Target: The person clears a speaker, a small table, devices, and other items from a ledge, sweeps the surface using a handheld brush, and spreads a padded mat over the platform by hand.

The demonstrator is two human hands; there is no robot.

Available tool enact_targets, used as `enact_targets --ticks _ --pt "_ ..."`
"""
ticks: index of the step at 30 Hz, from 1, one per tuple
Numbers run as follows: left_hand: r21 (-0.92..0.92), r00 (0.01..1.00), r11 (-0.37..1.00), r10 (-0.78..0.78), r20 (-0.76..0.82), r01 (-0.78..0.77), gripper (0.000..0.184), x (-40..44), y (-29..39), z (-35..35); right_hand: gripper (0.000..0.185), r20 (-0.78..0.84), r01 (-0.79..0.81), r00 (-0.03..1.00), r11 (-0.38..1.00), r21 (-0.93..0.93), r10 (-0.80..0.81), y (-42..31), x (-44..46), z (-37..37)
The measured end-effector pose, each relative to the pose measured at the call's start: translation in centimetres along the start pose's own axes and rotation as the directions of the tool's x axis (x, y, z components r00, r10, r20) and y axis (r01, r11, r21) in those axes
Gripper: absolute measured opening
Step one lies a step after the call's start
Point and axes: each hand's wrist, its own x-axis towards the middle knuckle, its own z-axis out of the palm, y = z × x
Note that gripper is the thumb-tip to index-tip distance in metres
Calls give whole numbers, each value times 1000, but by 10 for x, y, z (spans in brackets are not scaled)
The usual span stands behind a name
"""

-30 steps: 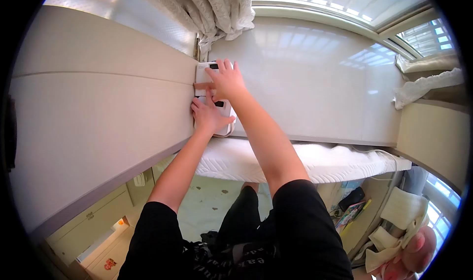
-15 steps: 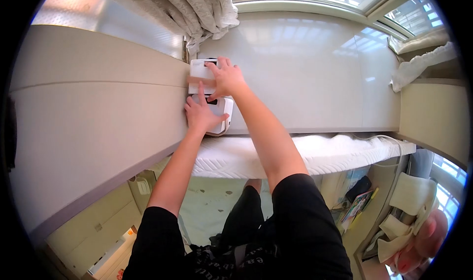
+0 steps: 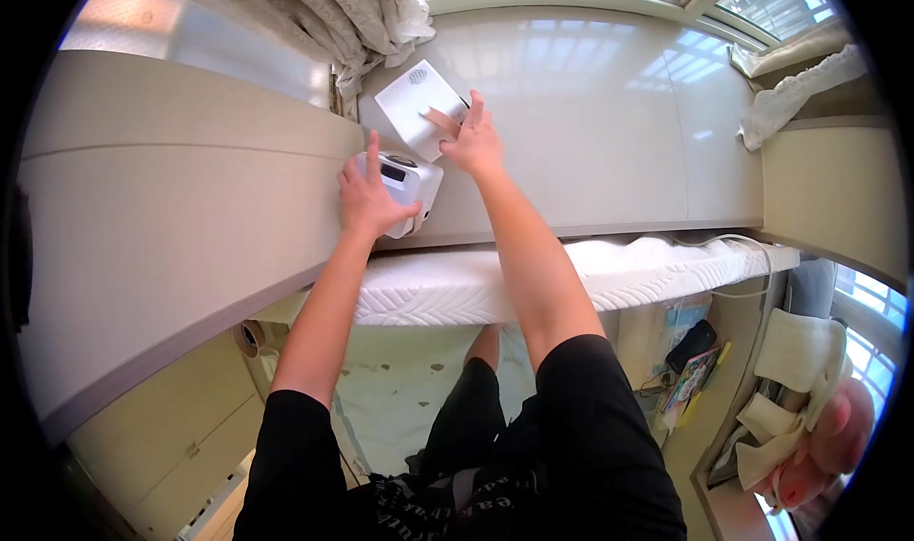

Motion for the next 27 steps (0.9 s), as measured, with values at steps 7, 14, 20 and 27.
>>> enact_targets --ticks 7,14,20,27 --pt "-84 998 995 -59 22 61 145 4 -2 -8 145 -71 27 996 961 -277 -48 -42 -14 -1" --pt "-112 996 993 -48 -69 40 142 5 -7 -7 127 -126 62 987 966 -252 -97 -31 4 18" --pt "-146 973 989 -37 -226 4 140 7 -6 -9 107 -201 150 961 968 -199 -191 -27 6 -33" --pt "-153 892 981 35 -451 -115 138 -12 18 -46 97 -552 216 828 964 153 -98 -29 -62 -182"
